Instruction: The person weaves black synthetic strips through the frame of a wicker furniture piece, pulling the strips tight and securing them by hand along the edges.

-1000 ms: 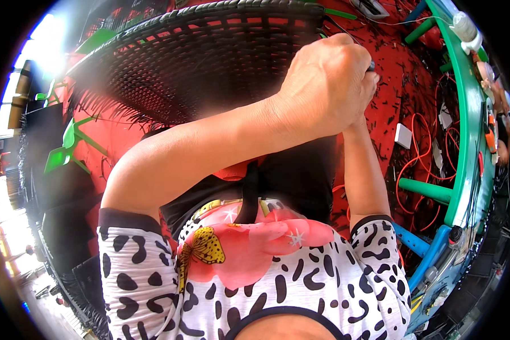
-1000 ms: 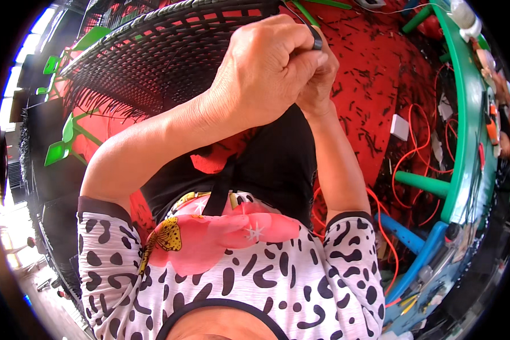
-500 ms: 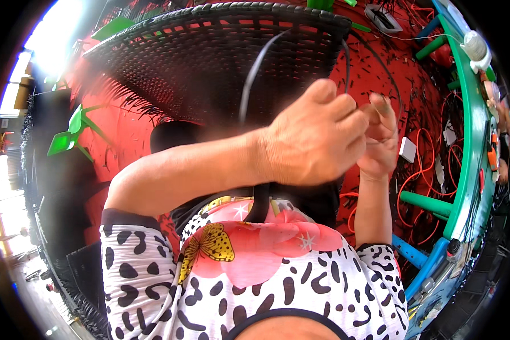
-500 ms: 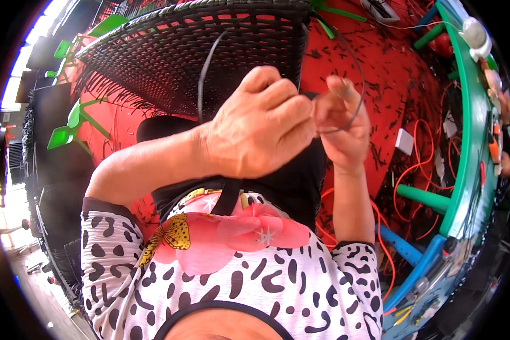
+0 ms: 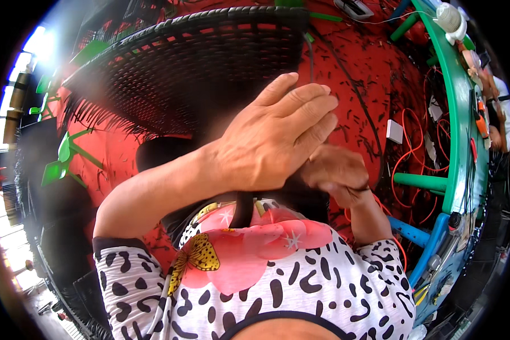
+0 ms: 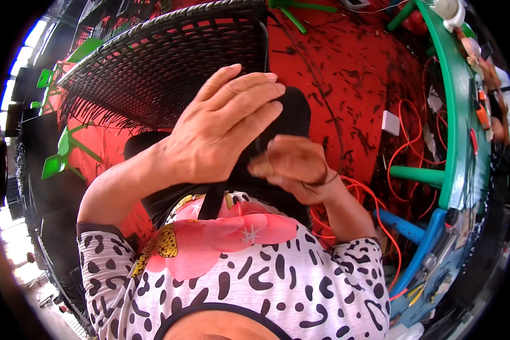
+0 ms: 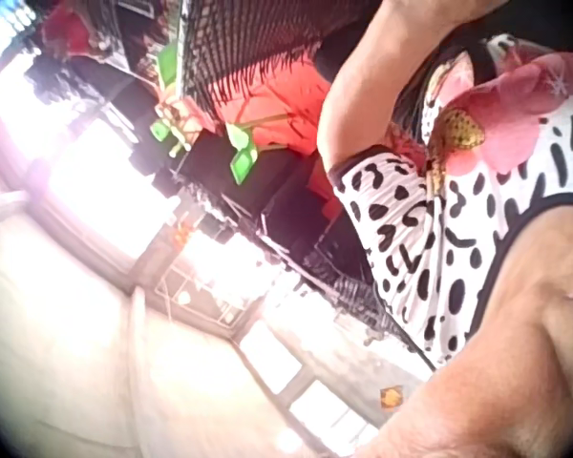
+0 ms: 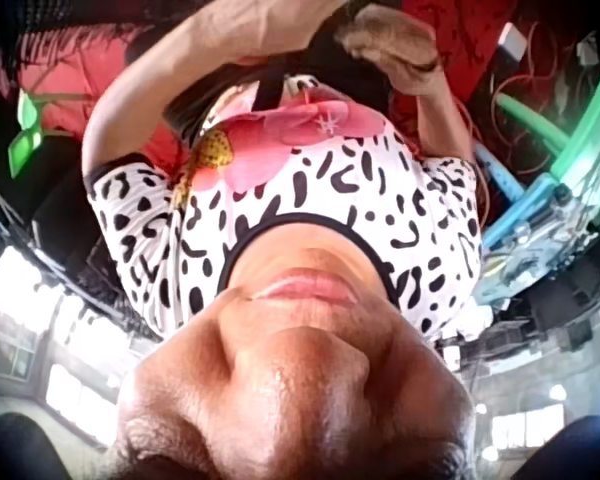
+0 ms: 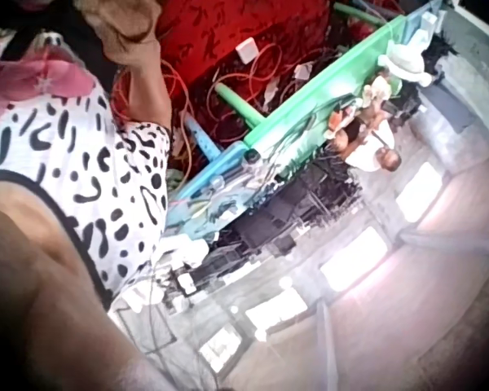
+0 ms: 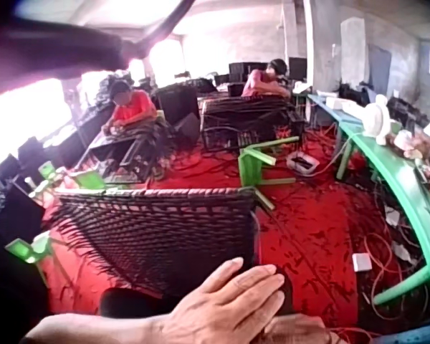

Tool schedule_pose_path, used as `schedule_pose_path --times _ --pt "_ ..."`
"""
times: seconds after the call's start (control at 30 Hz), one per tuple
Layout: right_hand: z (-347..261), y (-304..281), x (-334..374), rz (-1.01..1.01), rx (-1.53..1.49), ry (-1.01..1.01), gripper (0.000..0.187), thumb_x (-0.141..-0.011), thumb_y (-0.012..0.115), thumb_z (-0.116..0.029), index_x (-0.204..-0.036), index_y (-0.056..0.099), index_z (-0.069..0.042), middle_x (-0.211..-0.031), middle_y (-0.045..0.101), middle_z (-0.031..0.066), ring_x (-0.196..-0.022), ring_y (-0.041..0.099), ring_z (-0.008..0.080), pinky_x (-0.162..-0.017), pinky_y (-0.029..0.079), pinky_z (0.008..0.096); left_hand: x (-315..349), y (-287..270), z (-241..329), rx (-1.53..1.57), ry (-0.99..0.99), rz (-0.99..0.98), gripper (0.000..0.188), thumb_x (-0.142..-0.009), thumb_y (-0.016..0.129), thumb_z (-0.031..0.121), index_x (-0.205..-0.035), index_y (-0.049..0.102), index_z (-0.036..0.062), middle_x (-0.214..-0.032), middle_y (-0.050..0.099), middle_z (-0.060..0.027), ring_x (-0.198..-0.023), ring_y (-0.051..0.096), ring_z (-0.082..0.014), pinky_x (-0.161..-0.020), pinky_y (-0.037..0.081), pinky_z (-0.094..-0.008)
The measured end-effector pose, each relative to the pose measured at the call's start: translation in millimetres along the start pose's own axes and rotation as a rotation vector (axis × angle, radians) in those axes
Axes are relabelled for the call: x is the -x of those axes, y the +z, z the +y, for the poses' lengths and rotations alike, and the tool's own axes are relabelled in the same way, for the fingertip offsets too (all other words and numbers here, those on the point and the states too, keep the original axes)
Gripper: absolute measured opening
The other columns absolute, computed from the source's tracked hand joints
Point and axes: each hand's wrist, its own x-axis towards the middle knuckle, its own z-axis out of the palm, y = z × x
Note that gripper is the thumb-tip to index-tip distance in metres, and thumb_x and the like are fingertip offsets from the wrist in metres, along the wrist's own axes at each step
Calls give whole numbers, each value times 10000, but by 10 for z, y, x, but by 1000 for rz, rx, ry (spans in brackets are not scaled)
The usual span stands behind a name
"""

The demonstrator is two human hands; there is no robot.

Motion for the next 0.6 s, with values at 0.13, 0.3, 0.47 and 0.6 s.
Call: schedule_pose_path --times 0.13,0.3,0.47,0.6 --pt "-189 -80 81 -31 -334 114 189 -830 569 -142 -795 603 41 -662 601 106 -518 538 215 -485 416 312 -18 80 -109 -46 158 -134 300 -706 537 149 -939 594 -30 -967 588 -115 -1038 534 -267 -1015 296 -464" --pt "-129 -15 214 272 -721 259 514 -736 698 -112 -1164 490 84 -680 563 68 -569 547 152 -535 428 259 145 -377 193 -25 219 -158 284 -601 610 98 -829 593 -70 -555 379 -22 -517 421 -170 -667 445 -377" --pt "368 -64 9 584 -748 375 326 -836 561 -59 -1148 515 23 -802 532 59 -613 512 148 -557 430 269 418 -718 564 119 154 -205 269 -533 623 18 -779 572 -80 -505 328 28 -409 341 -114 -439 271 -273" --pt "608 -77 -272 612 -835 410 350 -911 495 -266 -1119 522 14 -821 578 87 -668 522 162 -595 422 298 672 -1224 707 72 -9 -285 209 -562 618 30 -750 575 -47 -494 325 33 -393 344 -106 -427 269 -269"
